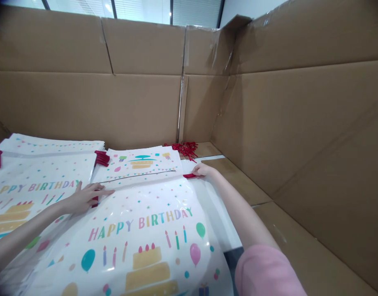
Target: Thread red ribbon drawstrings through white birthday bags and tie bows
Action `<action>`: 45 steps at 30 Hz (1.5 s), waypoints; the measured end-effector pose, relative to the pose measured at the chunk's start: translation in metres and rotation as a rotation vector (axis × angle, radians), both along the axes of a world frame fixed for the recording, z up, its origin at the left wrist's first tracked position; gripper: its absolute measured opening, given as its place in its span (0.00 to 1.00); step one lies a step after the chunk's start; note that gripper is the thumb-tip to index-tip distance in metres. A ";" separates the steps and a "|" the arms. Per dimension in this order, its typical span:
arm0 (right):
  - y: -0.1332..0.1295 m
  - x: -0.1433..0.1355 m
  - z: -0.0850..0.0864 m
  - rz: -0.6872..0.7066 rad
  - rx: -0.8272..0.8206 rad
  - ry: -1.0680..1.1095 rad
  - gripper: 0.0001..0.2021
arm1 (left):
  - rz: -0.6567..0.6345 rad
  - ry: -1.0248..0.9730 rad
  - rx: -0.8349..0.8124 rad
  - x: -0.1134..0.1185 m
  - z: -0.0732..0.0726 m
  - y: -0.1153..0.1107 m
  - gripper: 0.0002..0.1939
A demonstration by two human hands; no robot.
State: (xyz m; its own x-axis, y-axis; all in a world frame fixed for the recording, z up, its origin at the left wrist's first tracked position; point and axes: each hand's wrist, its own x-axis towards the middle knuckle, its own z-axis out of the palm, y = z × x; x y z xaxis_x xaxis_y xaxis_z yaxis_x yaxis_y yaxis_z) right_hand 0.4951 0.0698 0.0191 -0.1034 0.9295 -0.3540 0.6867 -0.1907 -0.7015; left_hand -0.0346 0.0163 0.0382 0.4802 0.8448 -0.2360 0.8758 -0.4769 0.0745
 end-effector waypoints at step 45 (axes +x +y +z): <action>-0.009 0.012 -0.013 -0.203 0.051 0.286 0.15 | 0.012 -0.047 -0.027 0.000 0.002 0.001 0.36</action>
State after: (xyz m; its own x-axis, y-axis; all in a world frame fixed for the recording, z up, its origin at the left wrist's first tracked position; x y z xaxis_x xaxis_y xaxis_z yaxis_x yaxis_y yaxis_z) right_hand 0.5068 0.0611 0.0062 -0.0028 0.9571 -0.2897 0.4130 -0.2627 -0.8720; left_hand -0.0342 0.0170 0.0400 0.4807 0.8444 -0.2367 0.8769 -0.4632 0.1282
